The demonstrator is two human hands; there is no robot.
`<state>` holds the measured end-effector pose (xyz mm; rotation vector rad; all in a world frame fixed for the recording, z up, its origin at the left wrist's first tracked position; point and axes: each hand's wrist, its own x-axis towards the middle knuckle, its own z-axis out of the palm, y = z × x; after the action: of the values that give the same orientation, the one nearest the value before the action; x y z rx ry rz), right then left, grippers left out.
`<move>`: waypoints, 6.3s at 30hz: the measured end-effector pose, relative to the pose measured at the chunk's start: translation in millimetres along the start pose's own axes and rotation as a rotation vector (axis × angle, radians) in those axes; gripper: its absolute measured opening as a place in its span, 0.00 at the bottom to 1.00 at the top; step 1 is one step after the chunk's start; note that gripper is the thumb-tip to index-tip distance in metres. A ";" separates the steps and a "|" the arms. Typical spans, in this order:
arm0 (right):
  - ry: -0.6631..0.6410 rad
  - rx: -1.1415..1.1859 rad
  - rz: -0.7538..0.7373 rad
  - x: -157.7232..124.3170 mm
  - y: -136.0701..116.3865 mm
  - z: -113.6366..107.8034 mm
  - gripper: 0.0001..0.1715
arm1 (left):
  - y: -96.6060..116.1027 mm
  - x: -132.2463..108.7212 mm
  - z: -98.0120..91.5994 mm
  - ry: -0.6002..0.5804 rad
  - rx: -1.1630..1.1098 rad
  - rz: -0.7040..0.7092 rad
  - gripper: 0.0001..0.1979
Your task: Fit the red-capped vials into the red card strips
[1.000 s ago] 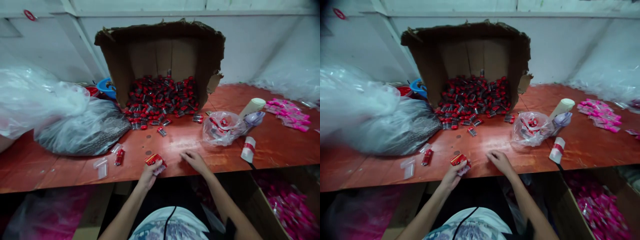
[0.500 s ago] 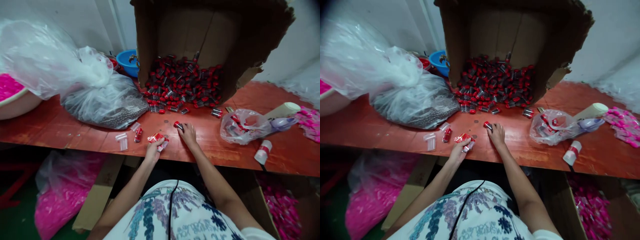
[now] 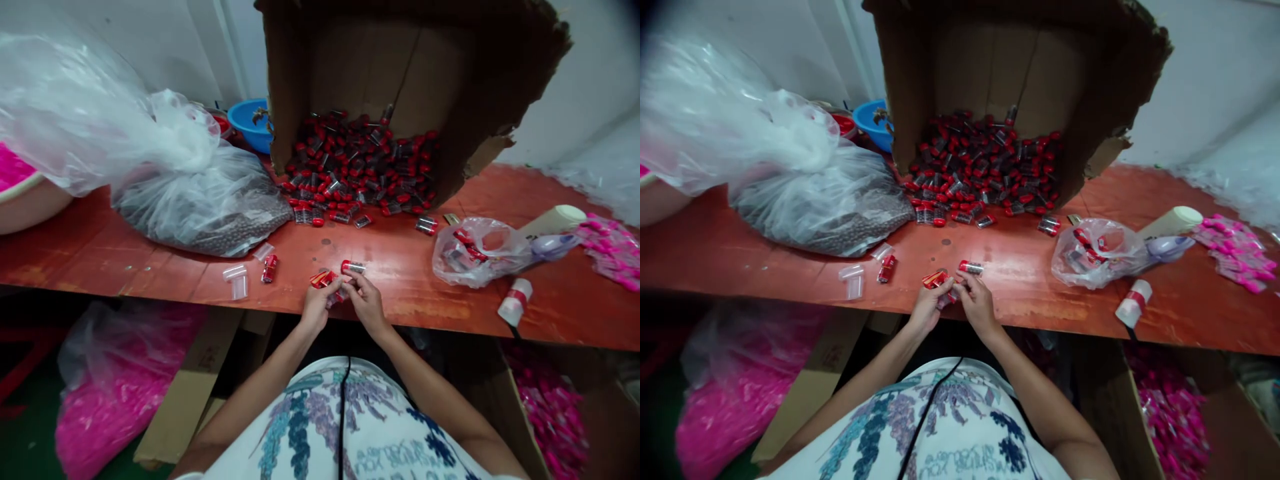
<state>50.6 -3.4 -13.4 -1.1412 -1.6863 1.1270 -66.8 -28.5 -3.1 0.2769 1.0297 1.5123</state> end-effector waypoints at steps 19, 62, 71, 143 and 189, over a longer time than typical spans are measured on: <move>0.152 -0.187 -0.129 -13.0 10.8 -32.8 0.17 | 21.8 5.4 -11.8 0.185 -0.201 -0.233 0.05; 0.020 -0.320 -0.437 -38.9 0.7 -38.9 0.22 | 17.9 -2.2 -4.8 0.008 0.077 0.136 0.13; 0.081 -0.242 -0.327 -39.7 -2.8 -37.6 0.22 | 16.4 -3.1 -7.0 0.000 0.089 0.083 0.16; 0.100 0.310 0.059 -37.9 -4.9 -23.6 0.19 | 9.4 -12.3 14.4 -0.064 0.241 0.094 0.12; -0.247 -0.787 -0.266 310.9 -30.1 9.8 0.45 | 5.9 58.0 -42.3 0.162 -0.164 -0.105 0.44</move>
<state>-53.3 284.1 51.6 -1.1990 -2.5032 0.4345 -114.4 5.5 -45.2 -0.0153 1.0238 1.5316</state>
